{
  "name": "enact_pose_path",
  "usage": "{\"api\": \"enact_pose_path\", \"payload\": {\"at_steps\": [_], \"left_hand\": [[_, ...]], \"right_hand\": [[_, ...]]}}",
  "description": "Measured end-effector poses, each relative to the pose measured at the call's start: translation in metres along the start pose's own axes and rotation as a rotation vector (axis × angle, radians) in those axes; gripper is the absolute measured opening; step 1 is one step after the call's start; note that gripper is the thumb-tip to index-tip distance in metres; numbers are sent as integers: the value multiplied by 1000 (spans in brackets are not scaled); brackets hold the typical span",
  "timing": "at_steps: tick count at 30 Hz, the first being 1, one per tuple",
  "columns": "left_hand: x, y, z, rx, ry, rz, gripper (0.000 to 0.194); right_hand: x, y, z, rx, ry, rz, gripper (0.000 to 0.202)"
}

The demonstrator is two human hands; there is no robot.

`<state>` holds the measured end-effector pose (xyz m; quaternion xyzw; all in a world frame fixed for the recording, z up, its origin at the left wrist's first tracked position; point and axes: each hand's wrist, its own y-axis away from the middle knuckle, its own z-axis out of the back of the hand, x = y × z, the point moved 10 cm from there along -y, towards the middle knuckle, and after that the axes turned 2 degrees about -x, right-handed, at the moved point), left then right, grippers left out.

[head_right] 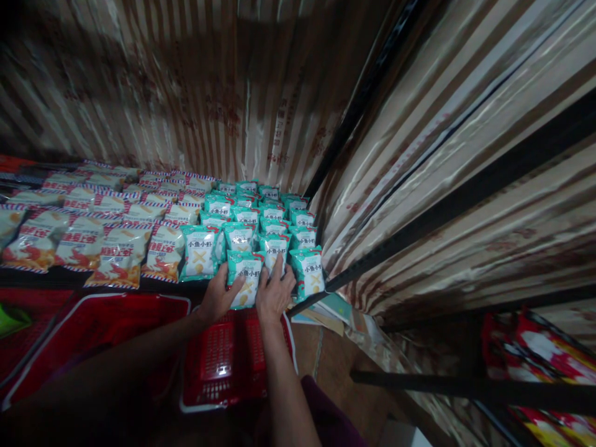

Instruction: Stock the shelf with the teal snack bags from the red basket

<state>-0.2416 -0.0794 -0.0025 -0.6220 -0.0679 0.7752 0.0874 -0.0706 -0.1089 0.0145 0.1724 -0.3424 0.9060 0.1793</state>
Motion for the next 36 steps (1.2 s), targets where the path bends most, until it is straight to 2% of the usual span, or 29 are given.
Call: {"api": "enact_pose_path", "payload": {"at_steps": [6,11,14,19,27,36], "left_hand": [[1,-1,3,-14,-12,-10,30],[4,0,2,7,-50,-20,31],[3,1,2,4,-58,-30,31],[5,0,1,11,-59,-29,33],[5,0,0,24,-7,-28,33],[-2,2,8,27,-22,-34,29]], "right_hand": [[2,11,3,1,-45,61,56],[3,20,8,-20,28,111,53],[9,21,12,-42,88,161,49],[23,19,9,-5,140,280,46],[23,12,10,2,154,274,46],[28,17,21,-37,73,320,48]]}}
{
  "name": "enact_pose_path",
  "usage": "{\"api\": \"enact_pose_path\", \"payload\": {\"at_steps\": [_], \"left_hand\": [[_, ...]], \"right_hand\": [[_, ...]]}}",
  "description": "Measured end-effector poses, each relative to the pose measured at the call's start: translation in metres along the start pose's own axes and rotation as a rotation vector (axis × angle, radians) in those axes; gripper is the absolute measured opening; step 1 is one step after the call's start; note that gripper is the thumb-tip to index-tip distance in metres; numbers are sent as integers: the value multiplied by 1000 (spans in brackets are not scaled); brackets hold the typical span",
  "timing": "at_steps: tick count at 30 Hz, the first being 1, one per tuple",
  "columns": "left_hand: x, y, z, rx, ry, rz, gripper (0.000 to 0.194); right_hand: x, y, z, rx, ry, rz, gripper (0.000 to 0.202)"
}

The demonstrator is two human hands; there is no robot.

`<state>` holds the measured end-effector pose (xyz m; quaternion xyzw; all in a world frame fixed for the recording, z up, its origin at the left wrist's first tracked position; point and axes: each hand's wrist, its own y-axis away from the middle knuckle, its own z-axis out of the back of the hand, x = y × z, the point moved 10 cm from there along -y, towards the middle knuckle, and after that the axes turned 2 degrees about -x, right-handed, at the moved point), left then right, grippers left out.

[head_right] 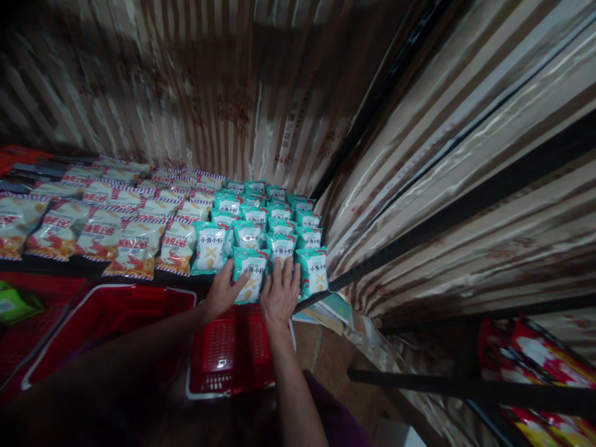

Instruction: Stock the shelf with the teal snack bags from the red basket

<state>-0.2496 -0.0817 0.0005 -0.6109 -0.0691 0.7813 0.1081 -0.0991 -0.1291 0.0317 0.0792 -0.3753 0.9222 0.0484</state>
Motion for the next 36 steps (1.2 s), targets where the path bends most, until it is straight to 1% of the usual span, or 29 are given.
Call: {"api": "enact_pose_path", "payload": {"at_steps": [3,6,9,11,12,14,17,19,21,24,26,29,32,34,36], "left_hand": [[0,3,4,-5,-13,-10,28],[0,6,7,7,-9,-14,29],[-1,9,10,22,21,1,27],[-1,11,14,19,48,24,25],[-1,12,15,18,56,33,25],[-2,14,18,27,57,43,26],[-4,18,19,84,63,41,30],[-3,21,18,137,79,42,32],[-3,21,19,163,131,36,34],[0,18,29,102,330,55,40],[3,17,31,70,450,96,43],[9,20,33,13,532,186,40],[16,27,38,-73,585,297,40],[12,31,44,-100,596,327,40],[0,35,49,-69,576,313,40]], "right_hand": [[4,3,10,-19,-36,1,48],[12,12,19,-39,-121,1,46],[24,20,19,14,-260,-26,46],[29,23,14,89,-378,-99,48],[30,24,11,132,-451,-158,51],[30,27,3,217,-617,-306,57],[29,34,-10,349,-833,-500,62],[30,39,-18,437,-936,-564,59],[29,41,-23,482,-1017,-601,55],[25,41,-21,475,-1055,-630,51],[29,40,-16,492,-1047,-614,49],[40,42,-7,522,-1049,-591,49],[45,48,-5,553,-1118,-636,55],[43,48,-3,518,-1195,-697,58],[37,42,4,424,-1271,-751,57]]}}
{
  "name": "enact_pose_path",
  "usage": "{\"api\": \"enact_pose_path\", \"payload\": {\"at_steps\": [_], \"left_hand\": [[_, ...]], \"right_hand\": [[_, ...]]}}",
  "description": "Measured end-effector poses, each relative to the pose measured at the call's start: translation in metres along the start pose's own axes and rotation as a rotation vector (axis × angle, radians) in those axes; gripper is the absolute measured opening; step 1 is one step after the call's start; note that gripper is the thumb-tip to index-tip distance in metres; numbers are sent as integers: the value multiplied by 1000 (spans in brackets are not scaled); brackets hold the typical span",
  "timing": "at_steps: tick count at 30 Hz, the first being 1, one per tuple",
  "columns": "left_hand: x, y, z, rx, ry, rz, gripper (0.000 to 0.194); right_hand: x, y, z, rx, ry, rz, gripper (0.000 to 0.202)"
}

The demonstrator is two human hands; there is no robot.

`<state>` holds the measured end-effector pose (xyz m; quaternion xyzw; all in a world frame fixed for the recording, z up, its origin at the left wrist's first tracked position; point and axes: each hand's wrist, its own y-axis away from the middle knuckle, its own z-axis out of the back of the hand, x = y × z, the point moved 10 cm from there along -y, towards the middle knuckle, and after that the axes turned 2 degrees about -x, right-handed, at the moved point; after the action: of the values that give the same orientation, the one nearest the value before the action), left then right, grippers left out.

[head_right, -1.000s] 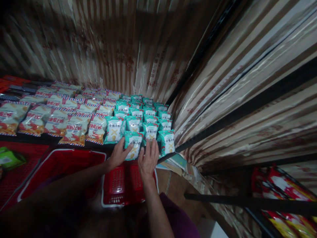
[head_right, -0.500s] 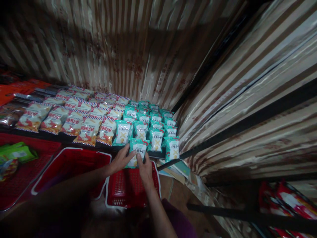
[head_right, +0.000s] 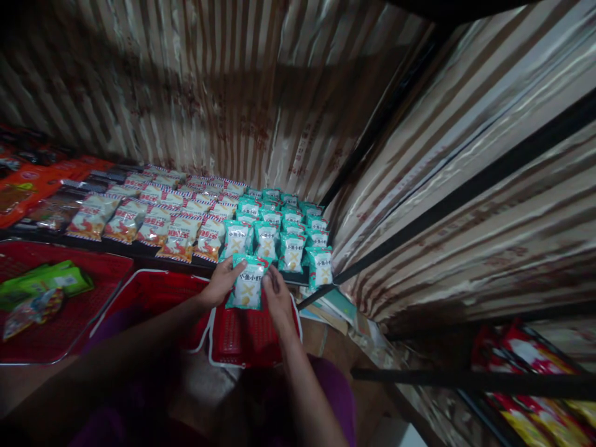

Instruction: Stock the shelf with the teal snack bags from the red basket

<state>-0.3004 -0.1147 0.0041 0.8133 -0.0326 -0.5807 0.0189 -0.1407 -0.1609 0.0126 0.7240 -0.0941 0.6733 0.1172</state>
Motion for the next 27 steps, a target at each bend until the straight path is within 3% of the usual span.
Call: {"api": "enact_pose_path", "payload": {"at_steps": [4,8,11,20,27], "left_hand": [[-23,21,-13,129,-52,-6,41],[-32,41,-14,131,-7,11,44],[-28,59,-11,140,16,61,42],[2,128,-1,244,153,224,50],[9,153,8,152,236,207,37]], "right_hand": [[20,2,0,-27,-128,-35,47],[36,15,3,-109,-137,-57,39],[43,28,14,-227,-142,-33,36],[53,49,34,-403,-227,2,32],[46,54,41,-413,-244,-44,27]]}}
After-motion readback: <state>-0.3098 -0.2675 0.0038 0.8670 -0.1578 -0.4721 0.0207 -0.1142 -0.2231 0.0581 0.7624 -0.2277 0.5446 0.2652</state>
